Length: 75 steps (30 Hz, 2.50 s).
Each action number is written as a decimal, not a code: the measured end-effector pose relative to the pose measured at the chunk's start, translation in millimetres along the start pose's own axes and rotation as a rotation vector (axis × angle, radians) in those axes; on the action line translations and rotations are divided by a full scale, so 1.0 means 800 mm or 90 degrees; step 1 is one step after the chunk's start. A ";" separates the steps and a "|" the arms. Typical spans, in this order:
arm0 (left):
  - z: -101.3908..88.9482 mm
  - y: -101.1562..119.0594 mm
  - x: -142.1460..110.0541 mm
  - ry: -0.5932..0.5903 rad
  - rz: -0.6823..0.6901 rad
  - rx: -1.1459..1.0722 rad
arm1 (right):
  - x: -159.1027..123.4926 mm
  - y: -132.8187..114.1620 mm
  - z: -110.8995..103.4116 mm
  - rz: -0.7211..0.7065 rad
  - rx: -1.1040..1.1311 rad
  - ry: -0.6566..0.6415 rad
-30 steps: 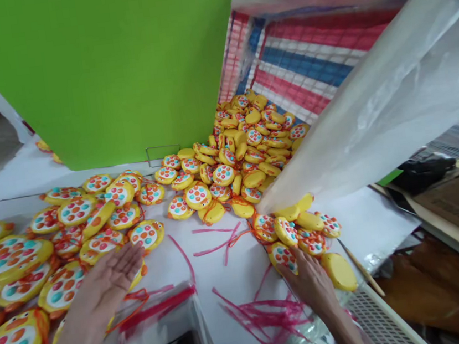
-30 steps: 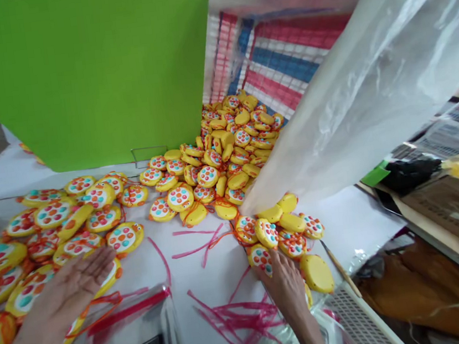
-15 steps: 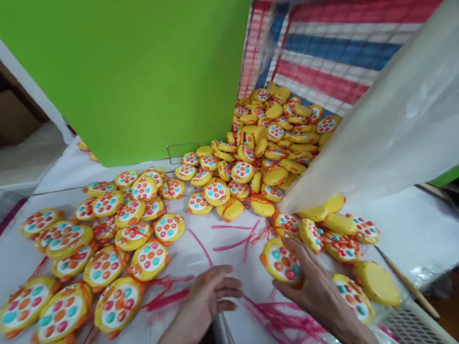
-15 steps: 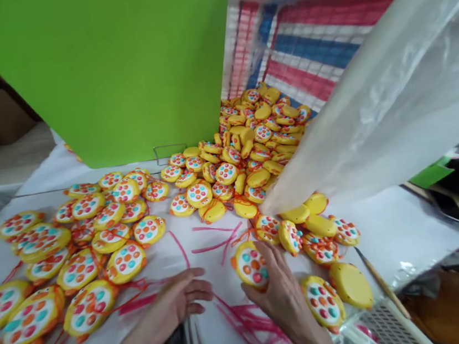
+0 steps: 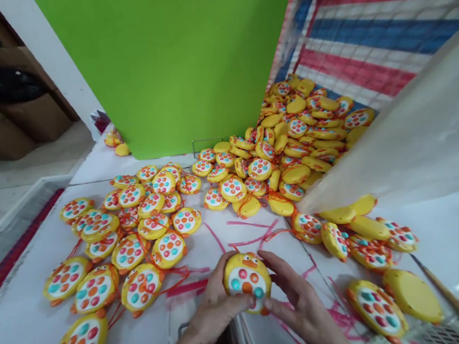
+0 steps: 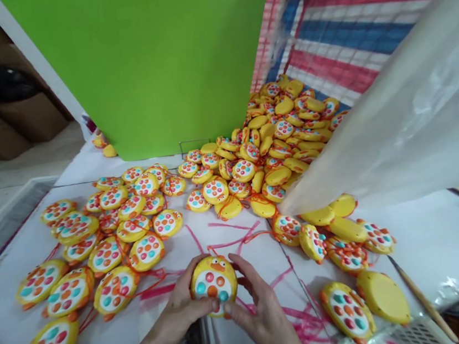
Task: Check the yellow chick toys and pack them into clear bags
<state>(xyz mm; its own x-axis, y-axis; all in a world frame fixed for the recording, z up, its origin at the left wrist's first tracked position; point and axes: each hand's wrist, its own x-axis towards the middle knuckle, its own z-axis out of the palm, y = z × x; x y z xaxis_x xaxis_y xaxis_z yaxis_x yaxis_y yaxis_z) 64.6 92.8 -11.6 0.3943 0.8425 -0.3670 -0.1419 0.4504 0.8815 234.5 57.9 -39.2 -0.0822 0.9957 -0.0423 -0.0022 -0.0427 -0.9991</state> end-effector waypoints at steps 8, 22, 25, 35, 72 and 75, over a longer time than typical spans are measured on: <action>-0.015 -0.016 -0.005 0.038 0.008 0.055 | 0.004 -0.006 0.013 0.121 0.167 -0.020; -0.038 0.006 -0.011 0.132 0.013 0.101 | 0.010 0.006 0.035 0.086 0.039 -0.063; -0.048 0.012 -0.011 0.158 0.047 0.045 | 0.014 0.004 0.044 0.060 0.012 -0.061; -0.045 0.002 -0.023 0.096 0.075 -0.119 | 0.031 0.000 0.072 0.041 0.059 -0.054; -0.097 -0.037 -0.102 0.345 0.237 0.383 | 0.121 0.027 0.126 -0.292 -0.689 -0.257; -0.114 -0.055 -0.109 0.363 0.238 0.400 | 0.124 0.034 0.101 -0.252 -0.769 -0.259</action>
<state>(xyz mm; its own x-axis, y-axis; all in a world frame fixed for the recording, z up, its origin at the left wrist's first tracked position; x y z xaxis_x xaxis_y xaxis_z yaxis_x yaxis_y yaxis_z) -45.9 26.7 -45.5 -0.1071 0.9938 0.0299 0.4145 0.0173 0.9099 145.7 148.7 -69.8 -0.5707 0.8200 0.0441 0.7664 0.5511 -0.3301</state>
